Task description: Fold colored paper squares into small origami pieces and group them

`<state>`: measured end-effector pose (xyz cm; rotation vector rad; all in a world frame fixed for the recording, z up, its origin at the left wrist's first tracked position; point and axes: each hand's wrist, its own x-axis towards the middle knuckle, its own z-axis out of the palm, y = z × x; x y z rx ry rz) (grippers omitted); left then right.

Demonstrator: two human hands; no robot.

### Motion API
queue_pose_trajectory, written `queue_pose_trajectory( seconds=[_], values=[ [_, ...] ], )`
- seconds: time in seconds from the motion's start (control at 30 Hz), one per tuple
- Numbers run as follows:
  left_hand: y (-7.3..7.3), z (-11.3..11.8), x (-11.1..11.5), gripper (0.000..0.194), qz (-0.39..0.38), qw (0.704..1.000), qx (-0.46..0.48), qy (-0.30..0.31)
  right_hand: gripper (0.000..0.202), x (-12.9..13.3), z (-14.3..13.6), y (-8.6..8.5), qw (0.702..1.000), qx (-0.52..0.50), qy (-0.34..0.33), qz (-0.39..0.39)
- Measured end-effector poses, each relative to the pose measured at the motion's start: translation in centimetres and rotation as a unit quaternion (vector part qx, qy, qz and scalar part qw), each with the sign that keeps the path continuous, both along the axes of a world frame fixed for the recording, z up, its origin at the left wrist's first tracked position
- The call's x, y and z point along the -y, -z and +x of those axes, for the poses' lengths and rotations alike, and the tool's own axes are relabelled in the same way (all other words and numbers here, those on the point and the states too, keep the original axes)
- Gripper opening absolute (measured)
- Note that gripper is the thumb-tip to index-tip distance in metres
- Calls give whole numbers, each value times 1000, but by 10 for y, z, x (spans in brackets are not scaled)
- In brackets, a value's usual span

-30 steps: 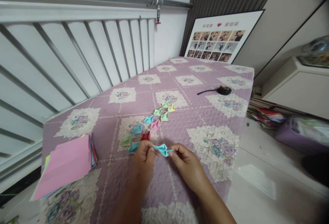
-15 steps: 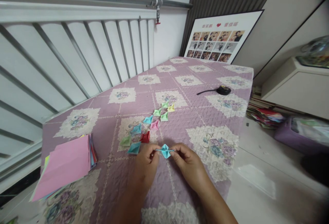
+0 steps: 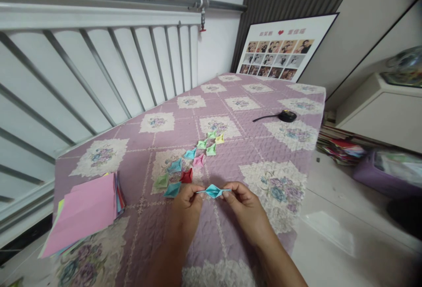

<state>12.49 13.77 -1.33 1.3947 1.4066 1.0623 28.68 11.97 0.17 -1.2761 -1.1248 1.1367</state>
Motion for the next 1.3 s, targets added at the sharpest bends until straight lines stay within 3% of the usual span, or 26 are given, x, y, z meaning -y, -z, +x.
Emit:
queue_pose_trajectory(
  seconds=[0.17,0.33,0.5,0.67,0.83,1.17,1.3],
  values=[
    [6,-2,-1,12,3,999,37,-17,22,2,-4,1,998,-64,-13,-13],
    [-4,-3,0,12,-18,1000,5,-1,23,1,-3,1,996,-80,-21,-34],
    [-8,3,1,14,38,993,-85,78,20,-2,12,1,998,31,-5,-48],
    [-5,6,3,19,81,962,-221,139,20,-3,25,8,985,166,15,-36],
    [-6,7,5,17,79,950,-263,152,21,-3,24,14,962,260,68,44],
    [0,6,5,20,44,959,-242,140,10,-2,5,12,885,429,-19,180],
    [2,7,5,22,38,959,-246,139,15,-5,-1,16,853,491,-34,175]
  ],
)
